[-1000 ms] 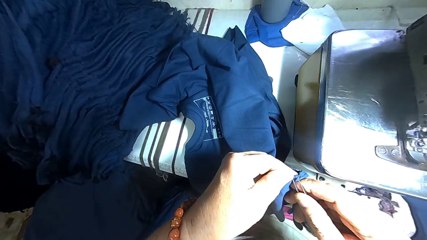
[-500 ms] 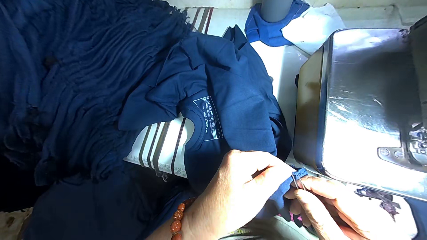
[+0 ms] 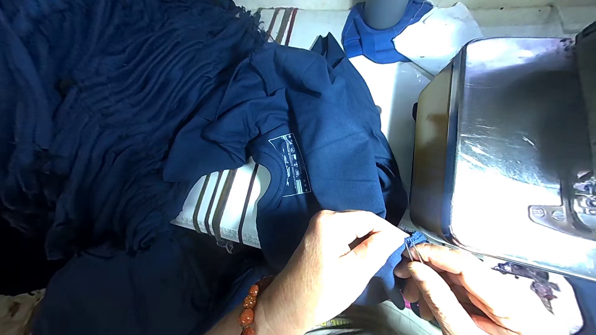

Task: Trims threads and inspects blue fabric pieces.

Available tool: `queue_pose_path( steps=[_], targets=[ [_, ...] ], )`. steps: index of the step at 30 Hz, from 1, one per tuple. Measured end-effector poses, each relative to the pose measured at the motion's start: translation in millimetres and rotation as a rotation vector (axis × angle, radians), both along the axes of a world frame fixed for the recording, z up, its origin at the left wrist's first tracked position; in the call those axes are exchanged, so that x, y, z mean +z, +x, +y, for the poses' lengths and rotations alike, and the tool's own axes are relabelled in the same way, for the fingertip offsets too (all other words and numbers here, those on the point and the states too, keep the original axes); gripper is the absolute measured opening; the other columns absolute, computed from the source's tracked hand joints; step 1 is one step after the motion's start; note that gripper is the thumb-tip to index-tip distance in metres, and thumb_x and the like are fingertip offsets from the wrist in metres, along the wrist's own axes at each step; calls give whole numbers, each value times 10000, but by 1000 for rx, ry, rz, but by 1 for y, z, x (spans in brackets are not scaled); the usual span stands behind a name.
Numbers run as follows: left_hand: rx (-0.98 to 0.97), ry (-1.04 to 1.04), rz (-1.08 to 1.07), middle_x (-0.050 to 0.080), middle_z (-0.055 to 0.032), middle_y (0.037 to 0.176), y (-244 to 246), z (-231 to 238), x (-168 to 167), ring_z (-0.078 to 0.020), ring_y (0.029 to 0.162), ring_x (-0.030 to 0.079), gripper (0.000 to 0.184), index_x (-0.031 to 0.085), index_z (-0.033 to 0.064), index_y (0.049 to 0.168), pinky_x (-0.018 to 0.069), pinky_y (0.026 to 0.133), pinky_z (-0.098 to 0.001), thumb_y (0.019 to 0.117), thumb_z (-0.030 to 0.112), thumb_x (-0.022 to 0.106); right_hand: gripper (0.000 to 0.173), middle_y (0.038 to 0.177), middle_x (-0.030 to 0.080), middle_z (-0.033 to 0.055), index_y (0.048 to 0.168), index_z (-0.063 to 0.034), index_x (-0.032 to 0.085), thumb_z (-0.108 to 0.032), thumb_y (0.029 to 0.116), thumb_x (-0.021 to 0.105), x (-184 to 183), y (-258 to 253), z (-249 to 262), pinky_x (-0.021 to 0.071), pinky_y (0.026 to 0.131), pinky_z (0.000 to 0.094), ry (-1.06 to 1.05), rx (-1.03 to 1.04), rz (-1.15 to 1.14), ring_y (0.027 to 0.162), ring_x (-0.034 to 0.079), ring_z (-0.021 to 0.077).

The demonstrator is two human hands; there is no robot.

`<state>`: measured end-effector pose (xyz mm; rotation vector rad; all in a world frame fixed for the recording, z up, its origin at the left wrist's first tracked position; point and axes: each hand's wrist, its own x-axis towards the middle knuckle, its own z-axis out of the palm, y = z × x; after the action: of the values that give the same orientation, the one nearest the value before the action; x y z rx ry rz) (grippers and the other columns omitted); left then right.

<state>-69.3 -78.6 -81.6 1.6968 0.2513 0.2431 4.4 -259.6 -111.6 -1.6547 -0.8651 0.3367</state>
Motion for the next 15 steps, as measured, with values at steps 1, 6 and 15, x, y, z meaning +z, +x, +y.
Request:
queue_pose_path(
  steps=[1,6,15],
  targets=[
    [2,2,1,667,34,741,0,0,0,39,684,599,164,755,20,884,501,633,-106,962,26,611,167,870,731,59,1044,11,674,-115,1050,564,0,0,0,553,654,129,3,3,3,726,664,-2],
    [-1,-46,16,656,36,721,1,0,-1,36,678,595,175,748,21,870,499,639,-113,965,19,601,162,846,720,34,1031,-2,674,-125,1053,571,-5,2,3,545,641,113,61,-4,-4,711,654,-19],
    [2,-75,37,661,40,717,4,0,0,41,678,596,180,756,24,862,501,640,-112,958,16,604,158,892,728,21,1036,-48,693,-166,1054,589,-14,8,2,558,680,124,114,7,-37,768,673,-8]
  ],
)
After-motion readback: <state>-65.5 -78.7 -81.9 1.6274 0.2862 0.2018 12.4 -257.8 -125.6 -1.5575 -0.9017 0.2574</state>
